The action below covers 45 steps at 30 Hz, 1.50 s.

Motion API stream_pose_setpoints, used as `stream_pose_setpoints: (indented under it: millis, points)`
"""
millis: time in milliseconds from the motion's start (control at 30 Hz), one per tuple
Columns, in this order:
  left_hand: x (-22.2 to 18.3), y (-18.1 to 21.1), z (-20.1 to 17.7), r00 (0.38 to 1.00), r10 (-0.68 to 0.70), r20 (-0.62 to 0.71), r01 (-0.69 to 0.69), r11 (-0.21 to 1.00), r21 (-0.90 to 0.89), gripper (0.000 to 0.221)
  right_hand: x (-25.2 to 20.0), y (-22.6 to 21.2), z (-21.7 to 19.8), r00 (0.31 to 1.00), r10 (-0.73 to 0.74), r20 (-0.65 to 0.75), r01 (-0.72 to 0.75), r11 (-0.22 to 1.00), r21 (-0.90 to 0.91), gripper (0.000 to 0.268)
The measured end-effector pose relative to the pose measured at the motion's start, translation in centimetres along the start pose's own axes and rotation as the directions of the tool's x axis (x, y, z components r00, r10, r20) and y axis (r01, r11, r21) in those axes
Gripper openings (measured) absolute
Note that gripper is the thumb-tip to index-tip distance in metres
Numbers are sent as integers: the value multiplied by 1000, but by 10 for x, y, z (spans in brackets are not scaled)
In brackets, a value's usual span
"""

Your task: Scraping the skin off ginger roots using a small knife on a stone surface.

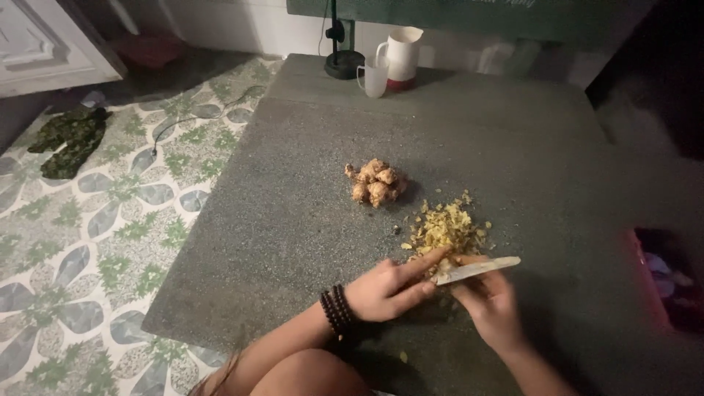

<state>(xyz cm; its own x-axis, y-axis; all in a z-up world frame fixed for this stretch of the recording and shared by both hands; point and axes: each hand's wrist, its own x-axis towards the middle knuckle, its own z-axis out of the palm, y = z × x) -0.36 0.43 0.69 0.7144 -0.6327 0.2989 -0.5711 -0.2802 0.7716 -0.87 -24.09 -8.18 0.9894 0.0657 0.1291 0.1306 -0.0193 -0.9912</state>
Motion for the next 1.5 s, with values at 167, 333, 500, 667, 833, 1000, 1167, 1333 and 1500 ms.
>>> stream_pose_setpoints:
  millis: [167, 333, 500, 667, 833, 1000, 1167, 1333, 1500]
  points:
    - [1, -1, 5, 996, -72, 53, 68, 996, 63, 65, 2, -19, 7, 998, -17, 68, 19, 999, -34, 32]
    - [2, -7, 11, 997, -78, -13, 79, 975, 206, 62, 5, 5, 0, 997, 33, 67, -33, 999, -2, 41]
    - [1, -4, 8, 997, -56, -56, 68, 963, 262, 56, 5, 4, 3, 993, 119, 11, -120, 991, 60, 41]
    - [2, -5, 11, 992, 33, -126, -10, 984, 177, 42, 4, -2, 2, 998, 41, 54, -41, 999, 4, 33]
    - [3, -4, 12, 984, -126, -127, 106, 982, -157, 42, 6, -8, 8, 994, -57, 91, 54, 998, 39, 30]
    - [4, -13, 12, 971, -214, -111, 172, 938, -301, 51, 9, -1, 5, 990, -124, 67, 111, 980, 165, 34]
    - [3, -13, 13, 996, -83, 24, 81, 993, 89, 69, 6, 19, -8, 994, -84, 71, 72, 985, 158, 35]
    - [-1, -2, 7, 998, -67, 0, 66, 971, 231, 61, 5, -6, 2, 998, 55, 11, -56, 991, 119, 53]
    - [-1, 0, 6, 1000, 4, -26, 3, 969, 248, 54, 4, 10, -3, 983, 168, -72, -155, 976, 156, 47]
